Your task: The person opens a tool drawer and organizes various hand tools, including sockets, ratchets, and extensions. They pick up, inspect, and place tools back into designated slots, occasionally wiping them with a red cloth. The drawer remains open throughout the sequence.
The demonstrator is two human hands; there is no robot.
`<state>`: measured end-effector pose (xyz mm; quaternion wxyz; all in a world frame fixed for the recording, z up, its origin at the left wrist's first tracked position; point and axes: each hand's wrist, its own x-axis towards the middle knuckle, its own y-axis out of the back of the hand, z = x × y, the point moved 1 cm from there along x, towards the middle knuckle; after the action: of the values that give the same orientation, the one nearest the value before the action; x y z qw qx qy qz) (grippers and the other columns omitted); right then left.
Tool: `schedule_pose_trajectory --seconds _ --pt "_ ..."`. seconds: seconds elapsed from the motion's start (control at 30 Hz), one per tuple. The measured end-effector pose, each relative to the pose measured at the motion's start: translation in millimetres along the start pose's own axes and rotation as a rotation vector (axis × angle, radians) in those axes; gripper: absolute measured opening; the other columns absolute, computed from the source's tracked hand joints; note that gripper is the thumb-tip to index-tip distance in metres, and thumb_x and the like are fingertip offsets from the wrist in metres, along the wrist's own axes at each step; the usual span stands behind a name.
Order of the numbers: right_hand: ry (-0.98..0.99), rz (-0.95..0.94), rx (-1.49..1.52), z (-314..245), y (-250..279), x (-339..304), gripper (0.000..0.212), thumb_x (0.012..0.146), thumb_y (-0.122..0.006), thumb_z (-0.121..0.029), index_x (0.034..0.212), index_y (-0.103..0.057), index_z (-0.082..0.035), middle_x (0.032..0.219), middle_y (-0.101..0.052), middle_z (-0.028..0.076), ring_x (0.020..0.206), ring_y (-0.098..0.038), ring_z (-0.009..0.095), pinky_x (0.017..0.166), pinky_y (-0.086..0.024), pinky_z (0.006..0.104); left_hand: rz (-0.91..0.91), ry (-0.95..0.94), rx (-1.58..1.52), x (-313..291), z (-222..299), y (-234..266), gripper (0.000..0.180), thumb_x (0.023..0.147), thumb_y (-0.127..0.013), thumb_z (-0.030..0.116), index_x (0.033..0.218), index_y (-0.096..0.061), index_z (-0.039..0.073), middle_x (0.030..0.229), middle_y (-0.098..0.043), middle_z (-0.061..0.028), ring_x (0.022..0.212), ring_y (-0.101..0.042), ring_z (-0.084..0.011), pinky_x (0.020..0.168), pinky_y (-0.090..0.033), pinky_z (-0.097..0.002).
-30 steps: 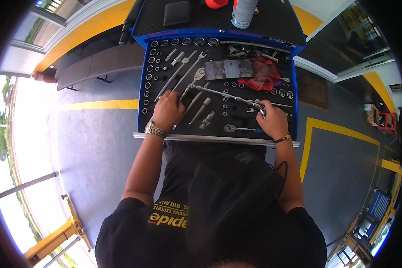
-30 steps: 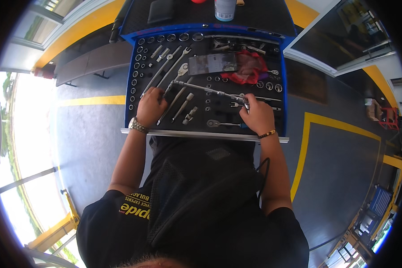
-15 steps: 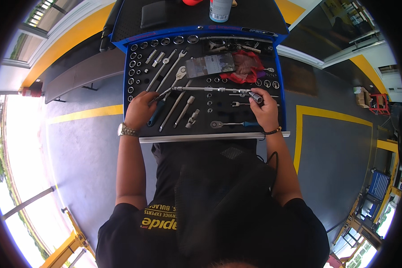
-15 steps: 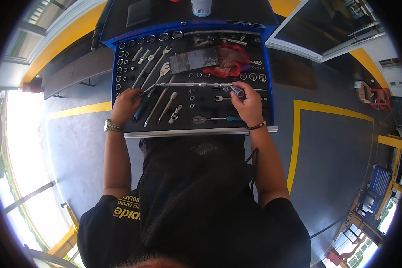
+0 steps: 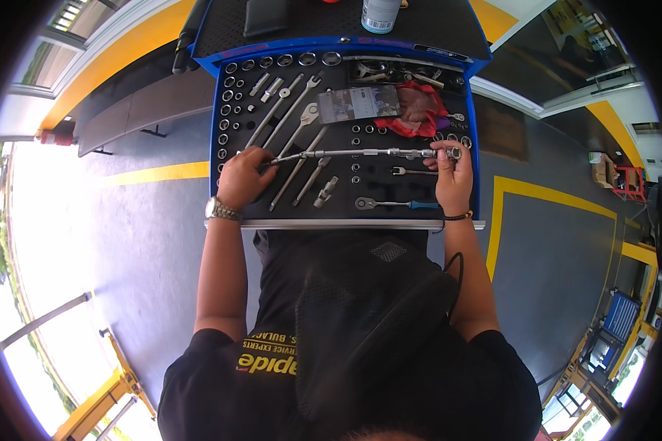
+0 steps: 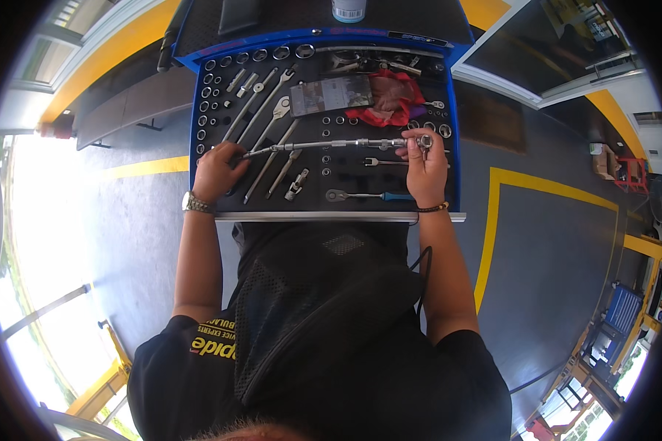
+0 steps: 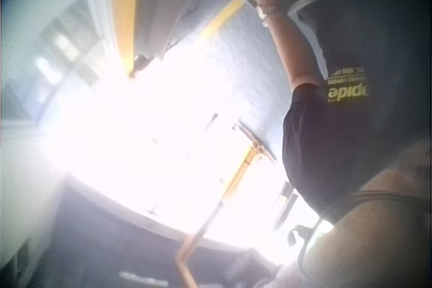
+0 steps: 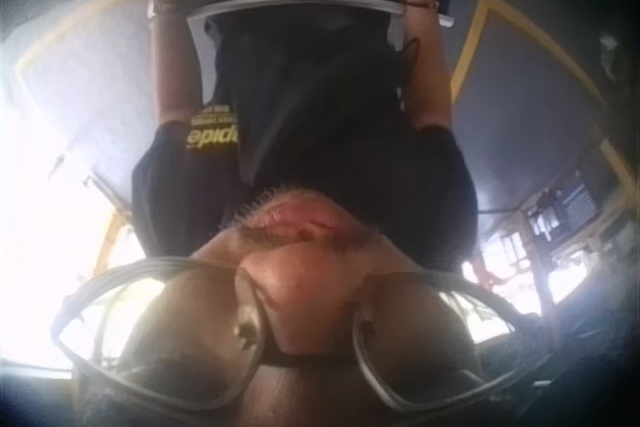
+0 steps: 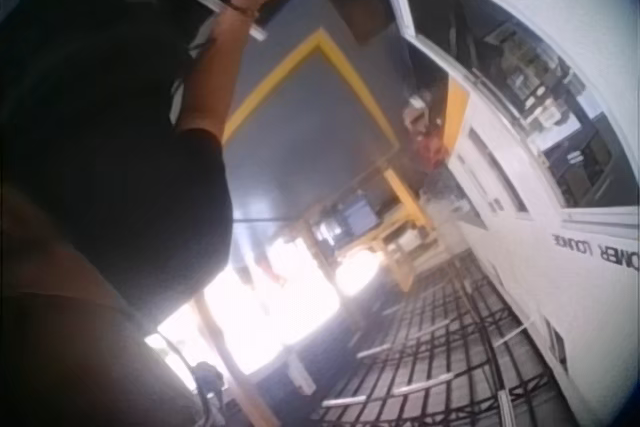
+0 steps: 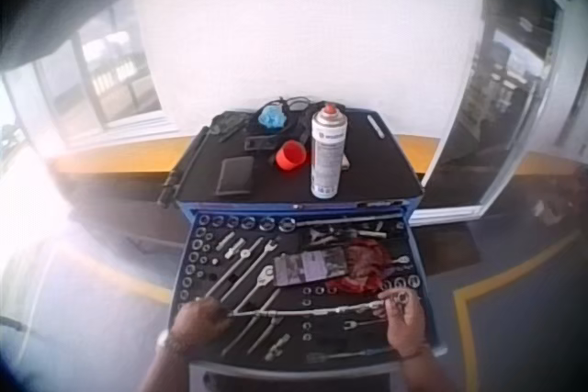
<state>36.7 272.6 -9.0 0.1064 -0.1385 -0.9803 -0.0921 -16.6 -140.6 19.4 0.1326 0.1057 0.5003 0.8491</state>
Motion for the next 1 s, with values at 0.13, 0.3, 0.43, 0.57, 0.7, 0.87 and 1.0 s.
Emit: schedule_pose_trajectory --seconds 0.13,0.3,0.43,0.57,0.7,0.87,1.0 --pt "-0.102 0.084 0.034 11.9 2.4 4.2 0.026 0.105 -0.059 -0.018 0.126 -0.056 -0.003 0.099 -0.072 0.009 0.071 -0.069 0.012 0.064 -0.054 0.0241 -0.074 -0.024 -0.019 -0.4 1.3 2.9 0.02 0.082 -0.081 0.023 0.095 -0.074 0.008 0.091 -0.072 -0.008 0.087 -0.071 -0.0293 0.078 -0.056 -0.0401" --pt "-0.322 0.113 0.018 7.5 9.4 8.2 0.032 0.104 -0.061 -0.019 0.13 -0.053 -0.004 0.092 -0.071 0.01 0.066 -0.068 0.014 0.057 -0.052 0.0239 -0.148 0.005 -0.059 -4.5 -0.8 9.9 0.016 0.083 -0.081 0.019 0.092 -0.075 0.007 0.086 -0.071 -0.0082 0.083 -0.07 -0.0297 0.075 -0.055 -0.0394" --pt "-0.452 0.03 0.206 12.4 11.9 6.9 0.025 0.103 -0.062 -0.017 0.123 -0.051 -0.005 0.097 -0.073 0.013 0.069 -0.072 0.018 0.058 -0.054 0.0246 -0.05 -0.011 -0.104 -12.0 -15.9 16.1 0.016 0.083 -0.079 0.019 0.095 -0.076 0.008 0.09 -0.071 -0.0084 0.085 -0.068 -0.03 0.076 -0.054 -0.0411" --pt "-0.506 -0.048 0.353 16.2 12.6 5.4 0.018 0.103 -0.061 -0.015 0.115 -0.051 -0.007 0.105 -0.073 0.016 0.079 -0.074 0.022 0.067 -0.058 0.028 0.034 -0.029 0.039 -17.3 -25.9 31.2 0.016 0.084 -0.078 0.013 0.099 -0.076 0.008 0.096 -0.07 -0.0079 0.093 -0.066 -0.0296 0.083 -0.053 -0.0402" --pt "-0.574 -0.167 0.387 14.2 20.1 10.1 0.015 0.104 -0.059 -0.013 0.115 -0.052 -0.007 0.112 -0.071 0.018 0.09 -0.074 0.024 0.076 -0.059 0.0306 0.079 -0.027 0.083 -20.8 -32.0 37.8 0.018 0.083 -0.078 0.012 0.101 -0.076 0.007 0.098 -0.071 -0.0073 0.096 -0.066 -0.0301 0.085 -0.053 -0.0403" --pt "-0.646 -0.213 0.5 11.7 25.9 9.4 0.016 0.104 -0.056 -0.009 0.12 -0.054 -0.005 0.12 -0.07 0.02 0.097 -0.074 0.024 0.084 -0.06 0.0318 0.143 0.134 -0.037 -25.4 -56.7 34.5 0.02 0.083 -0.08 0.014 0.102 -0.077 0.01 0.099 -0.072 -0.0056 0.092 -0.069 -0.0255 0.087 -0.054 -0.0382" --pt "-0.636 -0.278 0.486 7.5 23.4 6.1 0.022 0.104 -0.055 -0.008 0.126 -0.053 -0.004 0.122 -0.069 0.019 0.098 -0.074 0.024 0.085 -0.06 0.0321 0.194 0.382 -0.449 -33.2 -85.1 25.5 0.023 0.087 -0.079 0.012 0.108 -0.074 0.005 0.099 -0.075 -0.0072 0.088 -0.071 -0.0168 0.082 -0.056 -0.0311"
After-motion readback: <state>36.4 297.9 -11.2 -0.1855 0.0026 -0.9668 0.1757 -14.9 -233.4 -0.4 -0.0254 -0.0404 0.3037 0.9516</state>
